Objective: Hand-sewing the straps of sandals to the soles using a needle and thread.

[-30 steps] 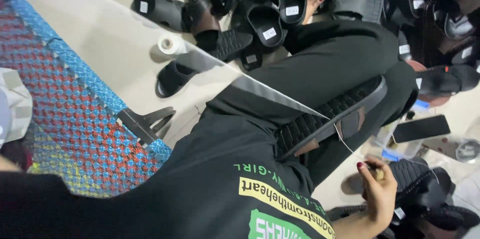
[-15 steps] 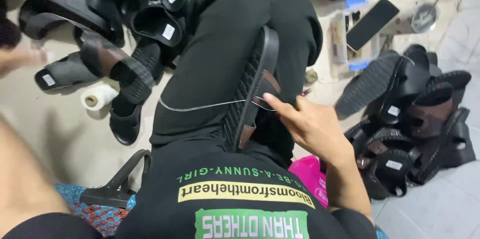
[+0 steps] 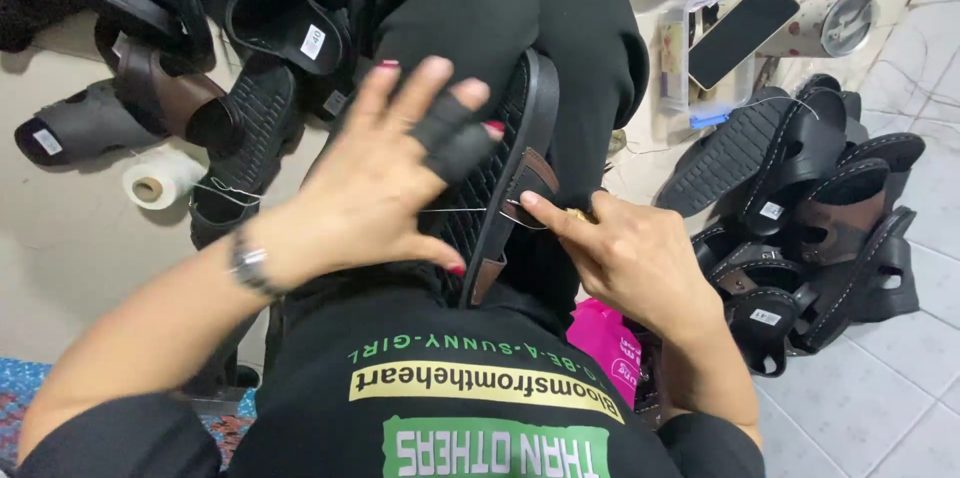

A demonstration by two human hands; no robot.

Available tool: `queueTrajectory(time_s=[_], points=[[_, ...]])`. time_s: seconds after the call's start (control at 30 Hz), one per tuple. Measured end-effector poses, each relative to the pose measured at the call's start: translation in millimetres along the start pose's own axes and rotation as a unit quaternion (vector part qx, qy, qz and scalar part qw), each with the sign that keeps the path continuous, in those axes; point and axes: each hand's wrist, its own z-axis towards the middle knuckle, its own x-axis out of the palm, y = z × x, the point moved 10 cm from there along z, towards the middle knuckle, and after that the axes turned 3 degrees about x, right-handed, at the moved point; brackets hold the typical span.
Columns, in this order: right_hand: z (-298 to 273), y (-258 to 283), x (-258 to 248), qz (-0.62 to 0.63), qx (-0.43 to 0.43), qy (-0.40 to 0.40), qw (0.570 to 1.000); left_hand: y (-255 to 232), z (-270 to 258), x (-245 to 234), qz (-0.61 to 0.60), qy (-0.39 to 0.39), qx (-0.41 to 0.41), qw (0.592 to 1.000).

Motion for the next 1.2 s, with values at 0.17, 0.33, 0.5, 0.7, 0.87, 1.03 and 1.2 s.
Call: queueTrajectory(time_s=[0.17,0.33,0.5,0.7,0.87,1.03,1.2], points=[[-5.2,2.4,3.2,-0.062,0.04,0.01,0.997,-16.3,11.9,31.7,-0.059,-0.041,0.063,0.995],[-5.1,-4.1,20.9,0.076,-0.007,-0.046,0.996,-8.7,9.2,32.3,-0.069,-0.082,0.057,0.993],[19.9,8.7,1.6,0.05,-0.008,-0.044,0.998,-5.2,11.7,34.5,-0.054,-0.091,0.054,0.993],[21.4,6.6,9.7,0.001,-0.021,-0.007,1.0,-14.1,-2.3,32.1,-0.025,-0.102,0.031,0.994],[3.1,5.1,14.6,0.026,0.029,-0.078,0.996,-27.2,-36.7,-15.9,-0.023,-0.186,-0.053,0.981],[-5.2,2.1,27.5,-0.085,0.006,-0.138,0.987,-15.6,-34.1,44.2,-0.684,-0.072,-0.193,0.7],[2.6,0.5,19.8,-0.091,-0.039,-0.166,0.981,4.1,-39.0,88.3,-0.582,-0.051,-0.352,0.731]])
